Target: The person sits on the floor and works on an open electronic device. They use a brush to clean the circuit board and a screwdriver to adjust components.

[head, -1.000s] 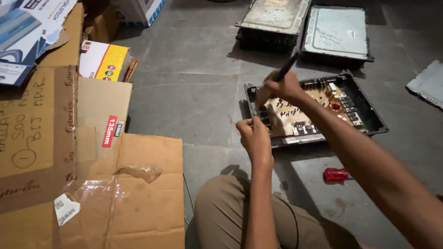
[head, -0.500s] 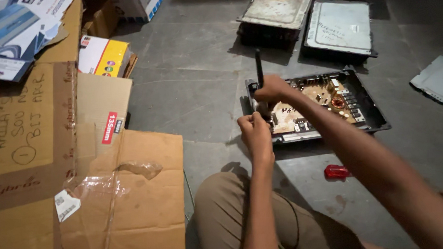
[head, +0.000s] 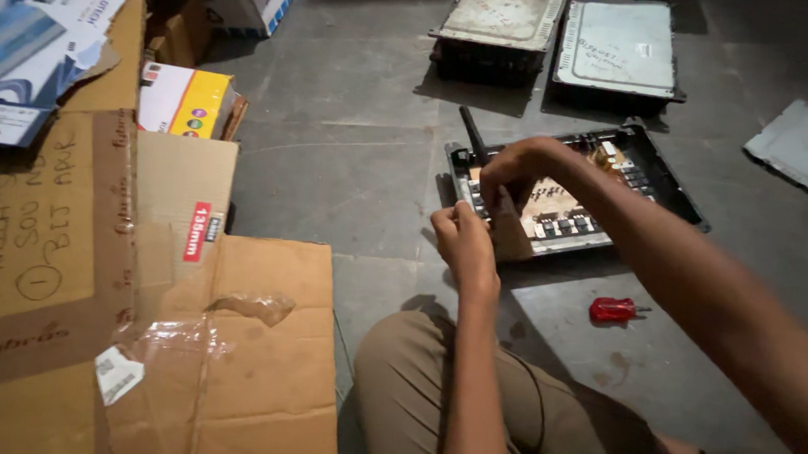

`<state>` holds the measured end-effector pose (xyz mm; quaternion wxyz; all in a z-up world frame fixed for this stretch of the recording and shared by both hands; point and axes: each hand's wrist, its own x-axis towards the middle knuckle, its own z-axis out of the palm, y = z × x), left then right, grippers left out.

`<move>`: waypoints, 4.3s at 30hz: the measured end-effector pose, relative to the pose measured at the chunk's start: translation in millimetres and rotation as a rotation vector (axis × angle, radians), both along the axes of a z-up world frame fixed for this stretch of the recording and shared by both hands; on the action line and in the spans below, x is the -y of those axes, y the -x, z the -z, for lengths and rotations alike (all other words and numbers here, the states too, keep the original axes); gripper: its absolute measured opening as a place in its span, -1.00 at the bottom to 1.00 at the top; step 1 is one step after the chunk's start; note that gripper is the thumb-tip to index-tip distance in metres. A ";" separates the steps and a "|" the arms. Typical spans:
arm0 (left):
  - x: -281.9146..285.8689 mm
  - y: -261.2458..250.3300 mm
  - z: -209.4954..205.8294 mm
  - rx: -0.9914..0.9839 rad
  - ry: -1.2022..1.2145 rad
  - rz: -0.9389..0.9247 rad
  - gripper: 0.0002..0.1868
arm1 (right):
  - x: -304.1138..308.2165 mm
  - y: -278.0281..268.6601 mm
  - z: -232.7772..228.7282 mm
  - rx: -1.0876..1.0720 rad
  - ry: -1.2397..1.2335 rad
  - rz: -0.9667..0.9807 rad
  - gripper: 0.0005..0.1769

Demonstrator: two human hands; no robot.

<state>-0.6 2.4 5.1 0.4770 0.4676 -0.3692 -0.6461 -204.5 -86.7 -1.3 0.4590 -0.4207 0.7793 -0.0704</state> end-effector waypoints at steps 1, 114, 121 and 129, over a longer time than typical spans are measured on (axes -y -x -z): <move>-0.7 0.8 0.6 -0.005 0.014 0.000 -0.75 | -3.8 5.5 0.6 -0.058 0.008 0.019 -0.88; -2.2 9.5 12.0 -0.022 0.039 0.119 -0.79 | -247.9 179.3 22.9 -0.254 0.638 0.374 -0.67; -3.5 8.9 9.1 0.002 0.032 0.121 -0.79 | -224.2 157.3 21.8 -0.616 1.034 0.218 -0.69; -4.0 11.2 12.9 0.093 0.036 0.146 -0.74 | -200.1 173.2 40.7 -0.549 1.194 0.281 -0.70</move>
